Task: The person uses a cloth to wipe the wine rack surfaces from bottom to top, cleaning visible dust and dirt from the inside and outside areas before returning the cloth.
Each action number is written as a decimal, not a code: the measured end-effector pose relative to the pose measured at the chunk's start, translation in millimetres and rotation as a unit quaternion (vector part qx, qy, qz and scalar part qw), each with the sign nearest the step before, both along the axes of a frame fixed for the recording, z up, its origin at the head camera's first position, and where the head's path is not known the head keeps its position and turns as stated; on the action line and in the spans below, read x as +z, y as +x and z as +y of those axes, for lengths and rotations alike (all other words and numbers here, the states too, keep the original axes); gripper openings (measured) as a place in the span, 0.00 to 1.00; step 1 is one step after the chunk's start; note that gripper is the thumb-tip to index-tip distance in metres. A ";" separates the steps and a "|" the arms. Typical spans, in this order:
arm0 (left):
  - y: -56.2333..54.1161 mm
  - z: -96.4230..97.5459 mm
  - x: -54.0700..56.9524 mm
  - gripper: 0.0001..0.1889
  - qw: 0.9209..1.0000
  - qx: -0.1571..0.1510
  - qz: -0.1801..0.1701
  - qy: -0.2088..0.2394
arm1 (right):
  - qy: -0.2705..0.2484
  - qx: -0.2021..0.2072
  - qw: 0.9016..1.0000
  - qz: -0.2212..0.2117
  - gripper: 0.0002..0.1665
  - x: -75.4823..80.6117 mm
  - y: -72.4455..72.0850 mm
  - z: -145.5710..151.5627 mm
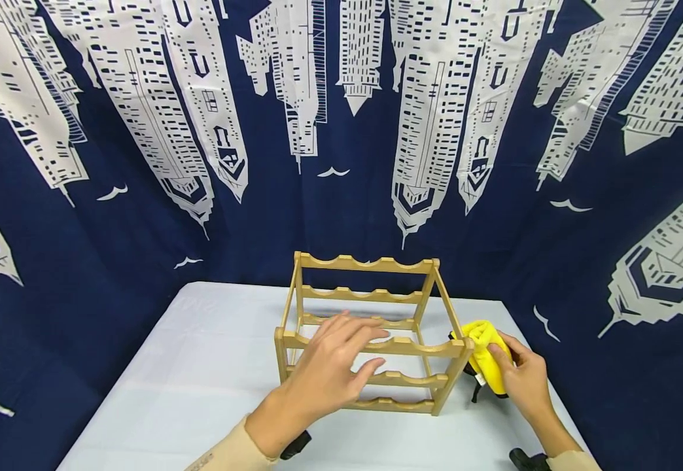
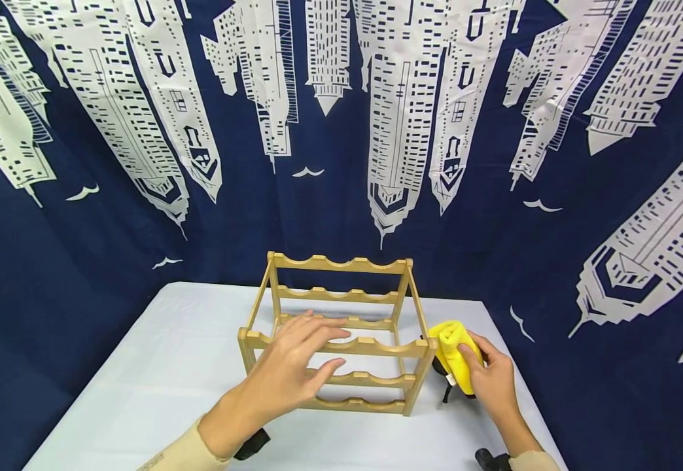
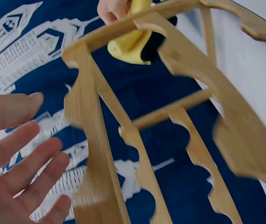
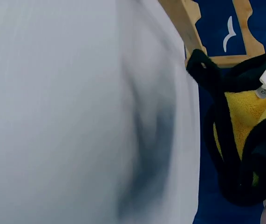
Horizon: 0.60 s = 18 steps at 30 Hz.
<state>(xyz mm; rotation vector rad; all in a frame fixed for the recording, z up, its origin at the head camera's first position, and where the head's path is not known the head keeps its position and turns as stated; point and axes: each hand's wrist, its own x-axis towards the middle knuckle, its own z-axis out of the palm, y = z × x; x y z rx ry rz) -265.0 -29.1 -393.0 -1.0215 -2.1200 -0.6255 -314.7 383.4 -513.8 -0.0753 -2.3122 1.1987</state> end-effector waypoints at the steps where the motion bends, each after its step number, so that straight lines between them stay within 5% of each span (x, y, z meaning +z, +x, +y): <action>1: -2.1 10.3 1.5 0.22 1.000 -0.001 -0.004 -0.020 | -0.013 -0.003 1.000 -0.003 0.22 0.4 1.4 0.0; 9: -24.7 59.7 4.0 0.16 0.987 0.044 -0.007 -0.157 | -0.098 0.008 0.995 -0.011 0.24 7.1 12.5 -10.6; 18: -29.6 50.4 -4.6 0.25 0.994 0.031 -0.018 -0.103 | -0.123 0.005 0.992 -0.016 0.24 8.2 30.2 -23.4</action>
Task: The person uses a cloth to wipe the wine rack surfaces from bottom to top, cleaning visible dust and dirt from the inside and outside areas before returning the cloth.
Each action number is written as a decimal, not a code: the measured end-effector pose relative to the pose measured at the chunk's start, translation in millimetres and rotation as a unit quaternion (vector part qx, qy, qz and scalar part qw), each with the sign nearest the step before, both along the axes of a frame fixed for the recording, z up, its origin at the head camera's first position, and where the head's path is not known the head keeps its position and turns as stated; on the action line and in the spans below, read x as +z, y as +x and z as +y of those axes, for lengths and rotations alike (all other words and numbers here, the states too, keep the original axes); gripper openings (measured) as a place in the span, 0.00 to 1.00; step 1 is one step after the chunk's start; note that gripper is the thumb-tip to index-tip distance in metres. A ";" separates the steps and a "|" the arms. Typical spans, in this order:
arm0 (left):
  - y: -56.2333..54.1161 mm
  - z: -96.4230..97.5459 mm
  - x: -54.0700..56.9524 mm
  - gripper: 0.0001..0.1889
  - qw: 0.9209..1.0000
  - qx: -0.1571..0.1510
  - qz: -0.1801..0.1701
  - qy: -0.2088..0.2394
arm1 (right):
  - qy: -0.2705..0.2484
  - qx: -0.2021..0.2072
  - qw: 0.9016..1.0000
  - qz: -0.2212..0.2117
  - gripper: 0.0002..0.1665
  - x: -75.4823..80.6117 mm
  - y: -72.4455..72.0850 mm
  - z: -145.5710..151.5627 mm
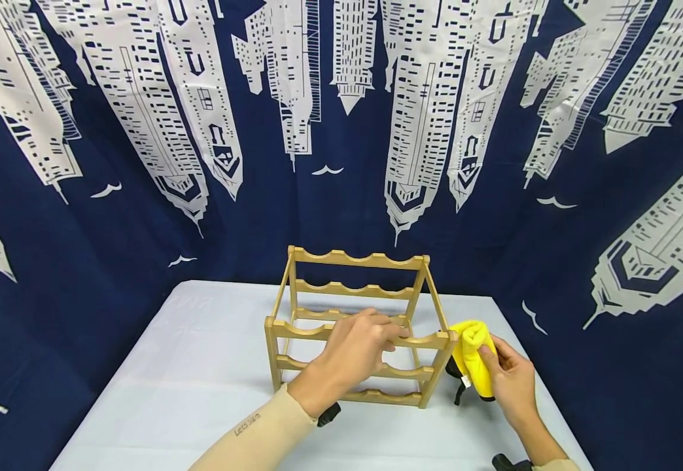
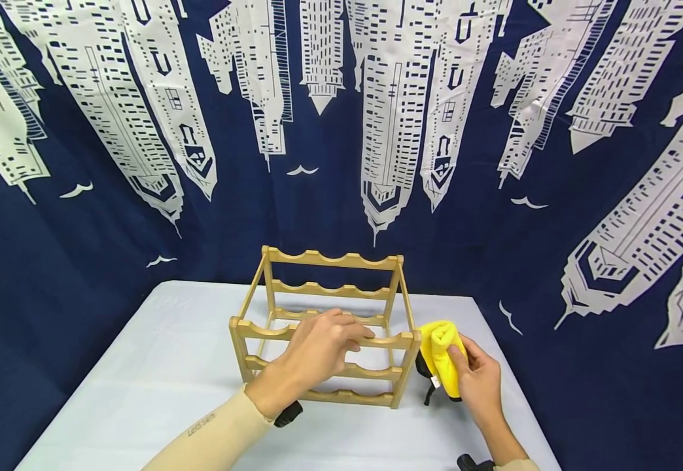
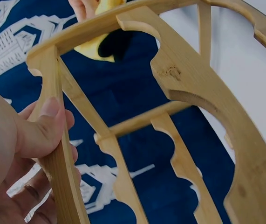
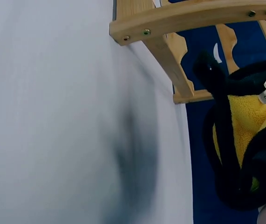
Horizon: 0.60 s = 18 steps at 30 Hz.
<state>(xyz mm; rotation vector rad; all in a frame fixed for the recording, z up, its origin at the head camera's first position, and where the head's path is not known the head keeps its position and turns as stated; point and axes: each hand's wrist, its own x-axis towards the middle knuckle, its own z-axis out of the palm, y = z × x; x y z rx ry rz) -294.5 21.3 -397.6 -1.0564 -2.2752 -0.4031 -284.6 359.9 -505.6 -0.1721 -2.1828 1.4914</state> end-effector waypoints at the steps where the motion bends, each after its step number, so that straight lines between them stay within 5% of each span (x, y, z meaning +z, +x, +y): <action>1: -1.4 -3.3 -1.0 0.25 1.000 -0.001 0.002 0.008 | -0.002 0.002 1.000 0.000 0.24 -0.6 0.8 -1.3; 8: -12.8 -33.2 -4.2 0.26 0.999 0.006 0.004 0.049 | -0.031 0.015 0.999 0.007 0.23 -0.4 5.3 -15.8; 18: -16.0 -64.6 2.5 0.24 0.999 0.014 -0.034 0.039 | -0.009 0.067 0.995 0.075 0.18 0.0 11.5 -51.7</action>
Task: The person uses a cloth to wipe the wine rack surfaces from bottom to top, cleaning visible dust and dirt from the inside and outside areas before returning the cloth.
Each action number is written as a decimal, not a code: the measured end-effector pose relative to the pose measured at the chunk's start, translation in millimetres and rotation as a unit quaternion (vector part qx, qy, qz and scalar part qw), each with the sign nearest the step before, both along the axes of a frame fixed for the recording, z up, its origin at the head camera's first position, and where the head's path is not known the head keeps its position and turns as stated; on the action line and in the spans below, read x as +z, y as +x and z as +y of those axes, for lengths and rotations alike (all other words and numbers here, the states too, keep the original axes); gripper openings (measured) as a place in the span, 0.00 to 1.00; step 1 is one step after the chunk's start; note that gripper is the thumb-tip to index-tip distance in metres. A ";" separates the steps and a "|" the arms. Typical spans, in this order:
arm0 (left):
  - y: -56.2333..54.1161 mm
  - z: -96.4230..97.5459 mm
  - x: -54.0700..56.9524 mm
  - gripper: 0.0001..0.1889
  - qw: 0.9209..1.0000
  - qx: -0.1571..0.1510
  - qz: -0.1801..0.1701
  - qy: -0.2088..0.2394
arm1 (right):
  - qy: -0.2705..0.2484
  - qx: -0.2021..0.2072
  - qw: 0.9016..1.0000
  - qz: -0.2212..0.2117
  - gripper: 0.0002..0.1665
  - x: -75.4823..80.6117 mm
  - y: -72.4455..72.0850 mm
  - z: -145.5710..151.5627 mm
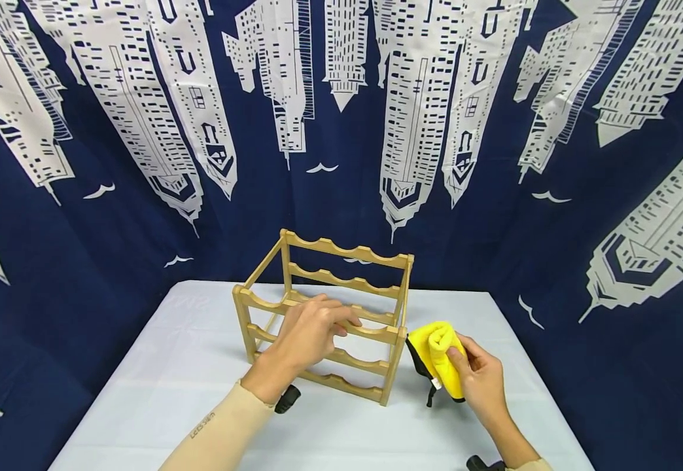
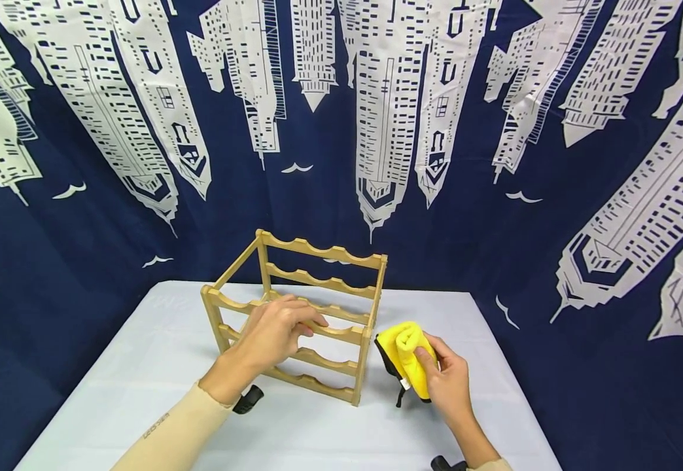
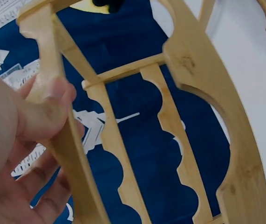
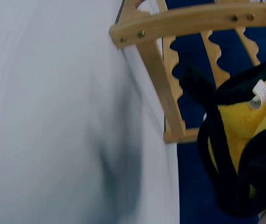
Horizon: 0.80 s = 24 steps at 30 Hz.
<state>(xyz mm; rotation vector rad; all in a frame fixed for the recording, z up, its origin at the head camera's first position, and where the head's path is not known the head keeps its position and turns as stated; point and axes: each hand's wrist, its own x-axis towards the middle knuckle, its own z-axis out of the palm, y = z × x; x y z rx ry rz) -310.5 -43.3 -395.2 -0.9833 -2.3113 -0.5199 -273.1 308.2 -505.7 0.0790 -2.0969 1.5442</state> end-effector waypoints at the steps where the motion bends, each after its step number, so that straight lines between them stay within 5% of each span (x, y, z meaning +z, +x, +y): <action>1: 0.9 -1.8 0.5 0.23 1.000 0.001 -0.008 -0.001 | 0.000 0.004 1.000 0.007 0.18 0.7 0.4 -3.9; 8: 7.5 5.8 1.5 0.11 0.995 -0.036 -0.089 0.028 | -0.025 0.029 0.999 0.013 0.16 9.4 6.6 -24.6; 17: 7.7 35.9 -1.4 0.11 0.992 -0.054 -0.102 0.052 | -0.095 0.136 0.986 0.025 0.17 8.5 15.4 -49.1; 24: 5.6 35.1 1.8 0.08 0.987 -0.068 -0.121 0.078 | -0.065 0.082 0.991 0.081 0.20 16.2 21.0 -71.5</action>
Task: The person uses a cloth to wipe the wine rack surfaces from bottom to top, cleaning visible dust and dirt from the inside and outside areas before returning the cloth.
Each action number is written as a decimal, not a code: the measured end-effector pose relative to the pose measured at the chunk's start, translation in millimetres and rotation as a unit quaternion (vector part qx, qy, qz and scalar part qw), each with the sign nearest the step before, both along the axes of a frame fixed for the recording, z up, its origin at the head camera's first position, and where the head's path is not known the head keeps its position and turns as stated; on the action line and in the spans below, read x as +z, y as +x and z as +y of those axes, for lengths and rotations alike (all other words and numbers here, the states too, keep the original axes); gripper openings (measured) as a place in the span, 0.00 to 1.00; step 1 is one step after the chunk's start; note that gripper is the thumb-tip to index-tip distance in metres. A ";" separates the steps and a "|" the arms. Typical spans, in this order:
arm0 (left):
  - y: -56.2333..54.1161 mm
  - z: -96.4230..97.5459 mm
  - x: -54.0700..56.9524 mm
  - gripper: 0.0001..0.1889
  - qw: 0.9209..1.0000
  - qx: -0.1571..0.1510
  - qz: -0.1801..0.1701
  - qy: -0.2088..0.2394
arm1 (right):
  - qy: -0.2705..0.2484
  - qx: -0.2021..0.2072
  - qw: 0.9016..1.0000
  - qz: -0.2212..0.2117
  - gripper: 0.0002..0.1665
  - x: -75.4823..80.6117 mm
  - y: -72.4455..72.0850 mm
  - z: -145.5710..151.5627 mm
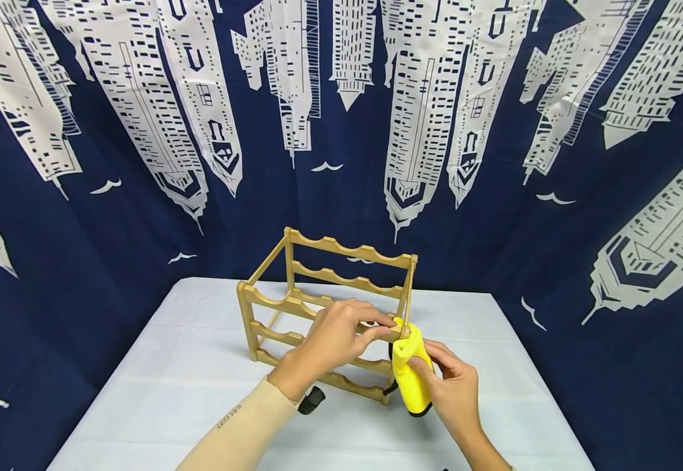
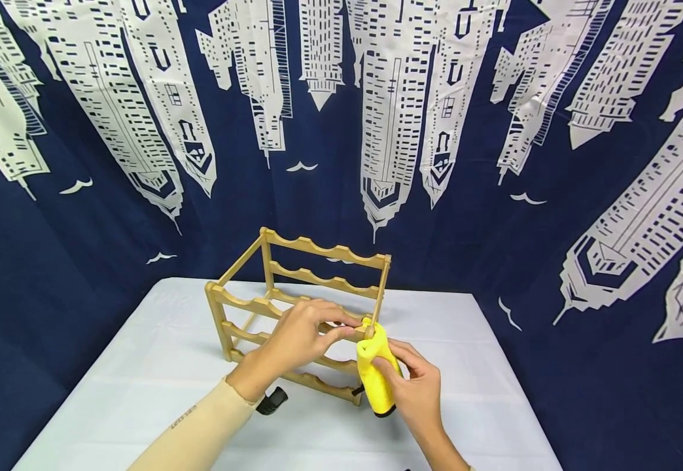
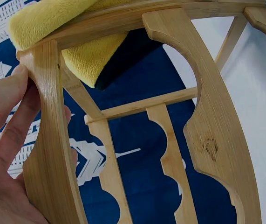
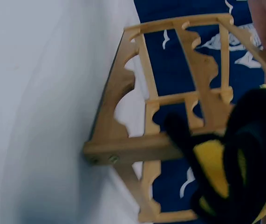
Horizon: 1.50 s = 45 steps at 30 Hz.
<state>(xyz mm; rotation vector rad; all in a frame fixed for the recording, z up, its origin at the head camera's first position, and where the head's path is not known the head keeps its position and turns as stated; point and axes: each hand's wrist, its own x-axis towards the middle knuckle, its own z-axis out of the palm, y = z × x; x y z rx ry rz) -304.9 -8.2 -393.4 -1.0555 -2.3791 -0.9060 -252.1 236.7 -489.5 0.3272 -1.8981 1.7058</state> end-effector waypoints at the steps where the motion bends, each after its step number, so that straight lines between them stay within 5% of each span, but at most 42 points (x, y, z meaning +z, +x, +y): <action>1: -0.6 0.0 0.4 0.08 1.000 -0.002 -0.006 0.004 | 0.003 -0.014 1.000 0.007 0.21 2.6 1.1 -3.2; 9: -3.5 1.8 1.0 0.09 0.998 -0.022 -0.054 0.025 | 0.103 -0.115 0.987 0.045 0.26 13.8 6.9 -21.4; 14: -3.2 2.1 -0.8 0.07 0.998 -0.009 -0.057 0.020 | 0.183 -0.153 0.971 0.016 0.23 -0.5 7.6 -20.9; 23: -3.2 0.1 -2.6 0.07 0.998 0.004 -0.057 0.013 | 0.281 -0.120 0.940 -0.149 0.28 -47.8 9.8 -19.4; 29: -3.5 -0.7 -2.0 0.07 0.998 0.009 -0.061 0.016 | 0.352 -0.088 0.914 -0.179 0.34 -57.8 1.9 -17.6; 32: -3.2 -0.5 -2.8 0.07 0.998 0.006 -0.063 0.017 | 0.343 -0.089 0.918 -0.176 0.33 -60.2 2.4 -17.7; 37: -3.9 0.6 -4.6 0.07 0.998 0.003 -0.056 0.019 | 0.266 -0.101 0.947 -0.146 0.28 -55.4 9.5 -19.2; 45: -6.6 -0.1 -4.7 0.07 0.999 -0.004 -0.050 0.021 | 0.172 -0.139 0.975 0.004 0.25 -5.7 10.9 -21.3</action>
